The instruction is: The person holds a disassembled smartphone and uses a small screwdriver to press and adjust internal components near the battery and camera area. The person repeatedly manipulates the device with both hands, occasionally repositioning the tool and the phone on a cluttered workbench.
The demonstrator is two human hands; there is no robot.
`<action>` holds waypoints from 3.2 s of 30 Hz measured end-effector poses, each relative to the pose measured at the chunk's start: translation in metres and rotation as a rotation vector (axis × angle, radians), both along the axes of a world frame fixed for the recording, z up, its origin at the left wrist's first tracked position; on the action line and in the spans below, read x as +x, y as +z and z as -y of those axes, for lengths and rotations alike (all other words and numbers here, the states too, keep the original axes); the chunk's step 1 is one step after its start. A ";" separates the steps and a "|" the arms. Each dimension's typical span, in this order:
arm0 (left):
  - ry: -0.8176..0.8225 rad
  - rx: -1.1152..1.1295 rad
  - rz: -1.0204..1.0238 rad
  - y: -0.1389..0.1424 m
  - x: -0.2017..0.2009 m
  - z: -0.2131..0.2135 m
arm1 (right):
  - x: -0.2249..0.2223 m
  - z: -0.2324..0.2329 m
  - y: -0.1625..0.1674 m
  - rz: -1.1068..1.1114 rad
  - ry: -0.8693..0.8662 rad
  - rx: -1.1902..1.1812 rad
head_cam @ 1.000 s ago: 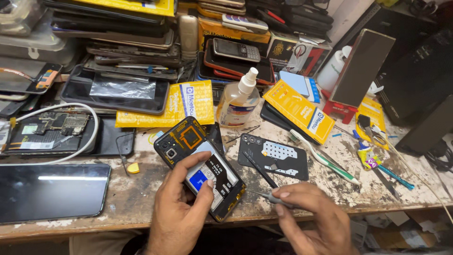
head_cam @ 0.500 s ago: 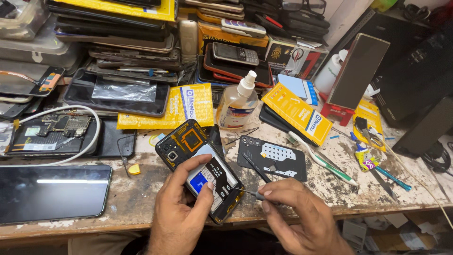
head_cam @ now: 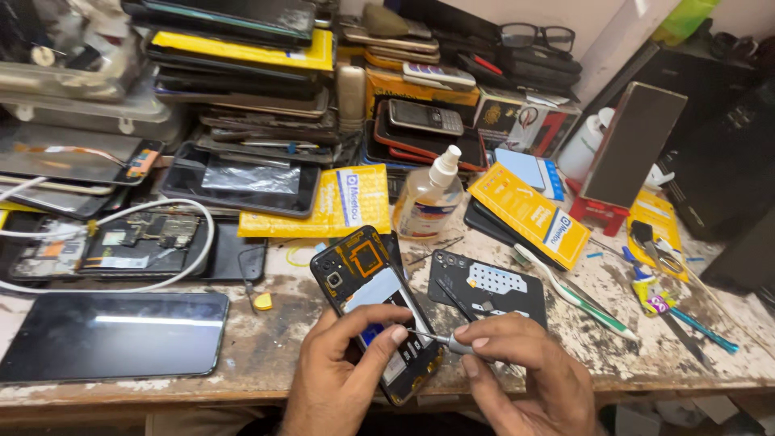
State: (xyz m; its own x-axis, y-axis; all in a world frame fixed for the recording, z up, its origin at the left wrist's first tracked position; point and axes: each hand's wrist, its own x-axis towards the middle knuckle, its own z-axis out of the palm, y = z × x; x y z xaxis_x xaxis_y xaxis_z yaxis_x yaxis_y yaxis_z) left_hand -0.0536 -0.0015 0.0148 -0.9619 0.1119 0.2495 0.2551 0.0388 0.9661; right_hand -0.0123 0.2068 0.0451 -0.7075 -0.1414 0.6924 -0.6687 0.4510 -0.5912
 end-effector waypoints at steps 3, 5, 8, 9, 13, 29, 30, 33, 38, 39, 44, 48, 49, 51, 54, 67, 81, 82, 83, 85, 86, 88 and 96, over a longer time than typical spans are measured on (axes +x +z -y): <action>-0.020 0.017 0.138 -0.001 -0.002 0.001 | -0.002 0.002 0.001 -0.010 0.003 0.008; -0.014 0.010 0.130 -0.003 -0.002 0.001 | -0.003 0.002 0.001 -0.011 0.004 0.016; -0.007 -0.011 0.121 -0.004 -0.001 0.001 | -0.002 0.001 0.001 0.006 0.002 0.019; -0.002 -0.021 0.117 -0.005 -0.001 0.001 | -0.002 0.001 0.000 0.004 0.002 0.019; 0.019 -0.035 0.182 -0.004 -0.002 0.001 | -0.004 0.003 -0.001 -0.009 0.005 -0.001; -0.024 0.024 0.098 -0.014 -0.005 0.003 | -0.004 0.017 -0.006 0.001 -0.083 -0.091; -0.020 0.023 0.084 -0.014 -0.005 0.003 | -0.004 0.017 -0.006 0.001 -0.093 -0.095; -0.025 -0.019 0.143 -0.012 -0.004 0.003 | -0.002 0.017 -0.005 0.007 -0.103 -0.095; -0.021 -0.034 0.090 -0.011 -0.004 0.004 | -0.003 0.017 -0.004 0.023 -0.085 -0.088; -0.018 -0.035 0.081 -0.011 -0.005 0.004 | -0.004 0.016 -0.004 0.022 -0.079 -0.079; -0.018 -0.050 0.084 -0.015 -0.006 0.004 | -0.004 0.015 -0.002 -0.006 -0.053 -0.074; -0.018 -0.050 0.094 -0.017 -0.006 0.004 | -0.003 0.015 -0.003 -0.013 -0.055 -0.074; -0.019 -0.041 0.081 -0.018 -0.006 0.004 | -0.003 0.014 -0.003 -0.022 -0.056 -0.074; -0.023 -0.022 0.057 -0.019 -0.006 0.004 | -0.003 0.013 -0.004 -0.013 -0.040 -0.080; -0.019 -0.019 0.076 -0.019 -0.005 0.003 | -0.003 0.012 -0.004 -0.010 -0.028 -0.058; 0.000 -0.001 0.231 -0.007 -0.002 0.002 | 0.005 0.001 0.000 -0.018 -0.075 -0.071; 0.055 0.060 0.109 -0.006 0.002 -0.003 | 0.012 -0.034 -0.003 0.092 0.038 0.271; 0.053 0.071 0.140 -0.007 0.002 -0.004 | 0.011 -0.034 -0.003 0.093 0.054 0.283; 0.050 0.081 0.171 -0.007 0.001 -0.004 | 0.011 -0.034 -0.003 0.086 0.058 0.289; 0.053 0.059 0.174 -0.007 0.001 -0.004 | 0.009 -0.033 -0.003 0.078 0.065 0.304; 0.059 0.026 0.143 -0.007 0.001 -0.004 | 0.009 -0.033 -0.001 0.088 0.076 0.317; 0.060 0.001 0.136 -0.006 0.002 -0.005 | 0.008 -0.031 0.004 0.105 0.099 0.342; 0.042 -0.019 0.194 0.001 0.002 -0.005 | -0.006 -0.035 0.051 0.200 0.401 0.630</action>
State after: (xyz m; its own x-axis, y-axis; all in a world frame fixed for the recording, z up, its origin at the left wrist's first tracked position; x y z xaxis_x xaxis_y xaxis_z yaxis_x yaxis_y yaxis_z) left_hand -0.0517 0.0040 0.0157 -0.9956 0.0741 0.0572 0.0620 0.0644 0.9960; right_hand -0.0183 0.2415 0.0958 -0.6226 -0.7379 0.2604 -0.7590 0.4886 -0.4302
